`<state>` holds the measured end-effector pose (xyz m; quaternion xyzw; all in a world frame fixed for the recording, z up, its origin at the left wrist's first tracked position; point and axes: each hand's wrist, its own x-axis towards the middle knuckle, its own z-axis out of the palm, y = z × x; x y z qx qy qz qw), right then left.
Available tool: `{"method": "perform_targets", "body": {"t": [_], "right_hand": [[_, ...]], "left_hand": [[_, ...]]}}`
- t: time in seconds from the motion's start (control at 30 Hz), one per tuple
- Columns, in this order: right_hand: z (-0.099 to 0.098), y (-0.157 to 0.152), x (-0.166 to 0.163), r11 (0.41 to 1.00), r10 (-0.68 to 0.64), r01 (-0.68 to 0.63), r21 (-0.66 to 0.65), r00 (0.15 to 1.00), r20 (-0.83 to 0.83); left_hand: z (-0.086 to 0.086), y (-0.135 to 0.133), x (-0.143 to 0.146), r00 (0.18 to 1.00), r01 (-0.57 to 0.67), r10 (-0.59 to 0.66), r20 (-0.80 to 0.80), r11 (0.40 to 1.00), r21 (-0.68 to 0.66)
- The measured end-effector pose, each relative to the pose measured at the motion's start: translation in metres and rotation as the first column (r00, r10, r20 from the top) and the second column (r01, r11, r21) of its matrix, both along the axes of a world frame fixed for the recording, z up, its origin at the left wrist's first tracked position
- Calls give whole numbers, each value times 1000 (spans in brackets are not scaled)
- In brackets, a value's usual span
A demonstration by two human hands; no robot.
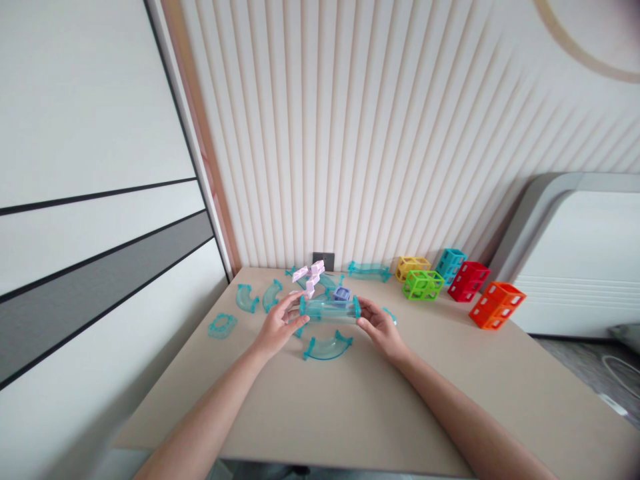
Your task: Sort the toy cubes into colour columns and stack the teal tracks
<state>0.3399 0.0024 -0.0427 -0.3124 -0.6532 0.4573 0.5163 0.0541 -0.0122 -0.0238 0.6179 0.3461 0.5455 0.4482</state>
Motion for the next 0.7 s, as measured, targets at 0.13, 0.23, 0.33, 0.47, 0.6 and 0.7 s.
{"method": "perform_targets", "body": {"t": [0.13,0.23,0.33,0.47,0.6,0.7], "right_hand": [[-2,1,1,1000,-15,15,8,999,46],[1,0,1,999,-36,35,16,997,65],[4,-1,0,998,-56,55,23,997,53],[8,-2,-2,998,-68,67,20,997,48],[11,-4,-3,997,-78,77,16,995,56],[13,-4,-4,997,-73,72,24,996,54]], "left_hand": [[2,-1,0,1000,13,-12,-29,1000,5],[3,-2,0,1000,21,-21,-20,1000,-1],[1,0,1,999,30,-30,-11,1000,0],[-1,1,1,999,43,-43,-12,999,2],[-2,2,1,999,37,-37,9,999,4],[-2,2,1,999,37,-37,23,999,-4]]}}
